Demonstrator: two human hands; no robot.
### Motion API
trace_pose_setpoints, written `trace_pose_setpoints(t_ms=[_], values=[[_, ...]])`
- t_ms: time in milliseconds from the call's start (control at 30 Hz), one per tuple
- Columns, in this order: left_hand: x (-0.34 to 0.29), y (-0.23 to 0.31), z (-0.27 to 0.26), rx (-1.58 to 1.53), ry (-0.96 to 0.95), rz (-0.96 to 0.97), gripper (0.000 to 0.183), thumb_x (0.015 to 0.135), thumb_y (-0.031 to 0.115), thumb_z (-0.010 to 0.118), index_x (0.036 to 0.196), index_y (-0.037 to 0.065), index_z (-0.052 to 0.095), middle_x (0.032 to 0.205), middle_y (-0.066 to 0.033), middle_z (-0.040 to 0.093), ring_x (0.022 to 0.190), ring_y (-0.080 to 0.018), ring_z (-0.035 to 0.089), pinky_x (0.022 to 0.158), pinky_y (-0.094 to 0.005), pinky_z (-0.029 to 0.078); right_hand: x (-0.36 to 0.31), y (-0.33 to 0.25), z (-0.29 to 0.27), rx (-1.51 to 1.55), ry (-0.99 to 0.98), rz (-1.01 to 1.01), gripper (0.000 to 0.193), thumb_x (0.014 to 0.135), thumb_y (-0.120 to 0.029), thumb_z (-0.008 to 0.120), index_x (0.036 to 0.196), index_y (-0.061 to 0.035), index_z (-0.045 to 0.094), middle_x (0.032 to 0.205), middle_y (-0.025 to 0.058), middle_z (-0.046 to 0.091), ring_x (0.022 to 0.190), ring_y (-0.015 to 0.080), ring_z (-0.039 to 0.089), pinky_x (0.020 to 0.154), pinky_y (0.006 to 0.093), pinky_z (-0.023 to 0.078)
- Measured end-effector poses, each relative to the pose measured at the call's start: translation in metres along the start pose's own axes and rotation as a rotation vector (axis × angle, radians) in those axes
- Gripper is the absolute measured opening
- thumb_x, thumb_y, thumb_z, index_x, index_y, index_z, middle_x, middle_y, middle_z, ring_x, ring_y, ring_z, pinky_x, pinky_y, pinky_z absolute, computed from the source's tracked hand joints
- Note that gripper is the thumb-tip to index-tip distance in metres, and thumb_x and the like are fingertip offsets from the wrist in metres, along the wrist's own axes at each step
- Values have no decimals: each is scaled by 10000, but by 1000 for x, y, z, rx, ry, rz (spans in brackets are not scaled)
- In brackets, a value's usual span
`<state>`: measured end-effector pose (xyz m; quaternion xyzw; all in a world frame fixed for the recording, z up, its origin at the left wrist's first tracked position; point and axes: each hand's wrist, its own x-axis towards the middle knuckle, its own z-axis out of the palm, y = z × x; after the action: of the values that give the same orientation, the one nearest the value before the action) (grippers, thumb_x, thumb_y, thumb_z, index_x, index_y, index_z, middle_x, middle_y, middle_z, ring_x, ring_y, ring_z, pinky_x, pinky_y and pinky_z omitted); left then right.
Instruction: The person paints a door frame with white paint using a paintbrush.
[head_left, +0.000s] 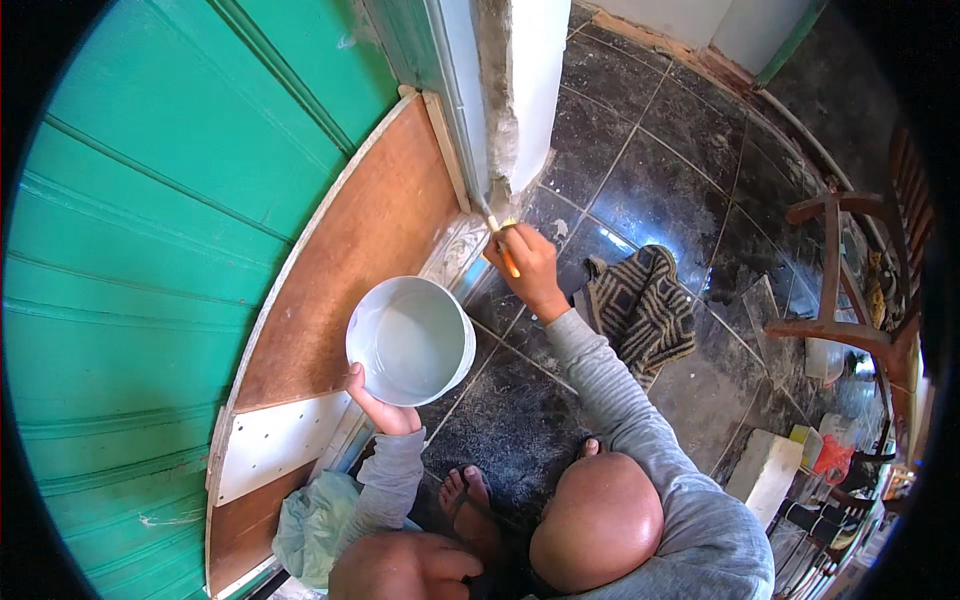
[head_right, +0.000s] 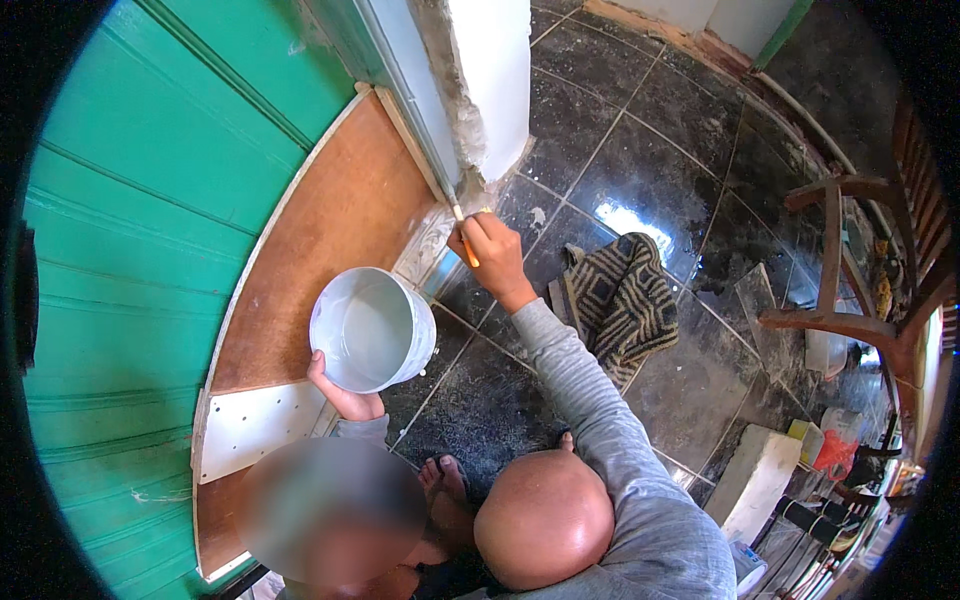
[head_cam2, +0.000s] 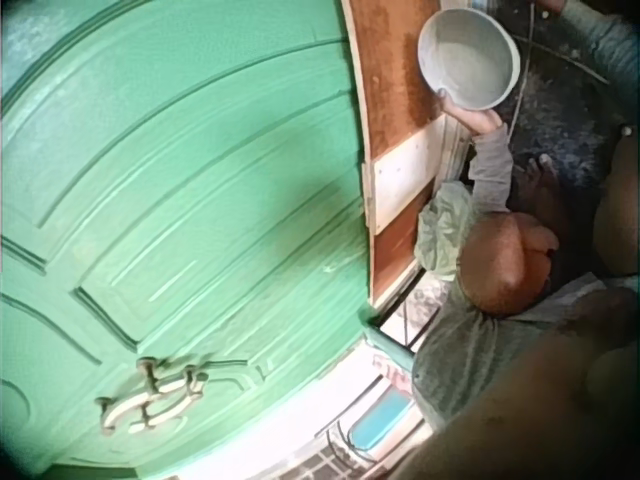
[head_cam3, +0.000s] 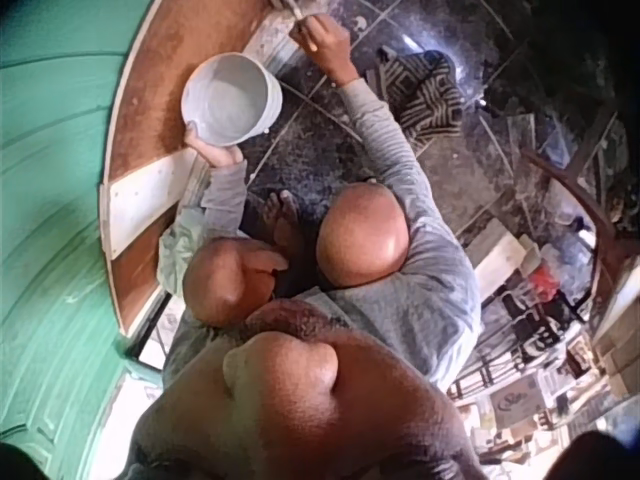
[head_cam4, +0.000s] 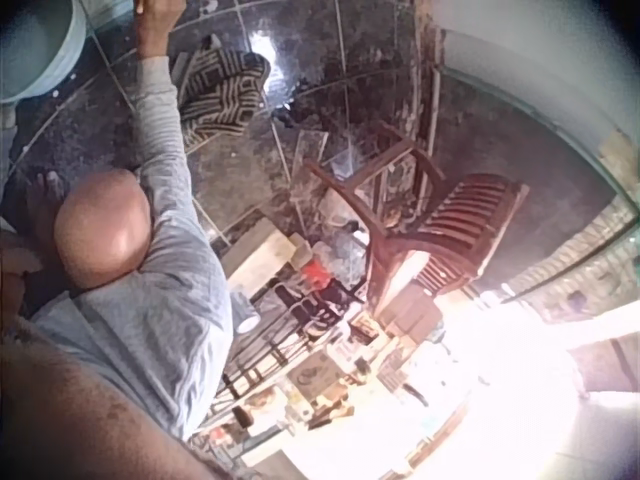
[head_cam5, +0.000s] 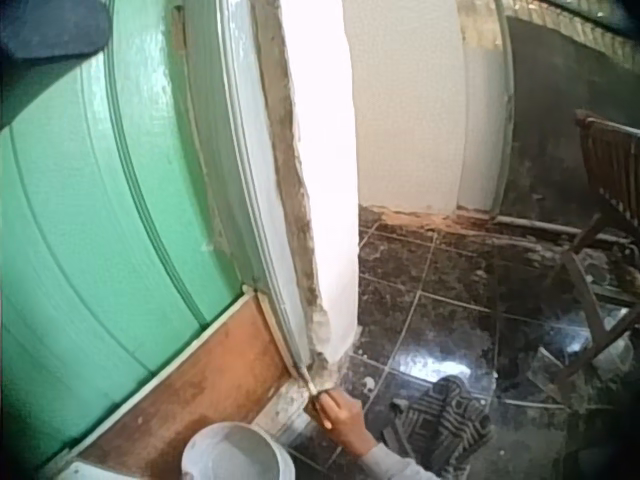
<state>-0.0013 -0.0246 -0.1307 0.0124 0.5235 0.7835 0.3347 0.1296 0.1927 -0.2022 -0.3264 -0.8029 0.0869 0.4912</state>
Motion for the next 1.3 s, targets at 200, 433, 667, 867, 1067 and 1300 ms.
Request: trace_pose_setpoints(t_ms=[200,433,667,867,1067,1300], values=[[3,0,-6,20,-15,-23,616,882,497,465,1327,71,472,1320,-107,519,1204,-271,496,1005,-427,392,36,-14,-12,59,195,-102,227,680,-5,772,834,-45,611,804,96,617,655,269,622,563,337,492],[2,0,-10,17,-21,-23,629,883,501,459,1340,68,463,1331,-112,513,1218,-276,489,1011,-426,387,14,-15,-9,57,177,-31,226,686,-42,750,744,-69,534,696,69,509,605,254,570,522,356,473],[3,1,1,34,-39,-5,638,893,501,438,1353,60,452,1350,-118,505,1230,-282,484,1023,-426,383,-16,10,15,31,-19,112,216,723,-81,748,782,-58,541,712,107,541,637,306,592,565,388,479],[3,1,-6,33,-41,-12,632,898,503,423,1352,64,457,1347,-112,511,1232,-280,483,1024,-429,383,35,-12,5,72,74,107,237,723,-91,734,747,-60,500,700,110,520,629,308,576,550,394,464],[3,4,-5,21,-5,-5,626,887,503,445,1345,76,464,1330,-102,520,1220,-276,489,1017,-431,387,45,-31,-7,111,353,-78,205,726,-84,732,769,-64,532,687,93,502,611,269,565,539,367,463],[-2,4,-4,9,-38,-17,623,878,503,465,1333,78,471,1324,-101,518,1214,-270,489,1007,-431,389,7,-12,-2,35,62,119,198,723,-50,733,763,-58,539,703,109,549,623,300,596,550,369,476]])
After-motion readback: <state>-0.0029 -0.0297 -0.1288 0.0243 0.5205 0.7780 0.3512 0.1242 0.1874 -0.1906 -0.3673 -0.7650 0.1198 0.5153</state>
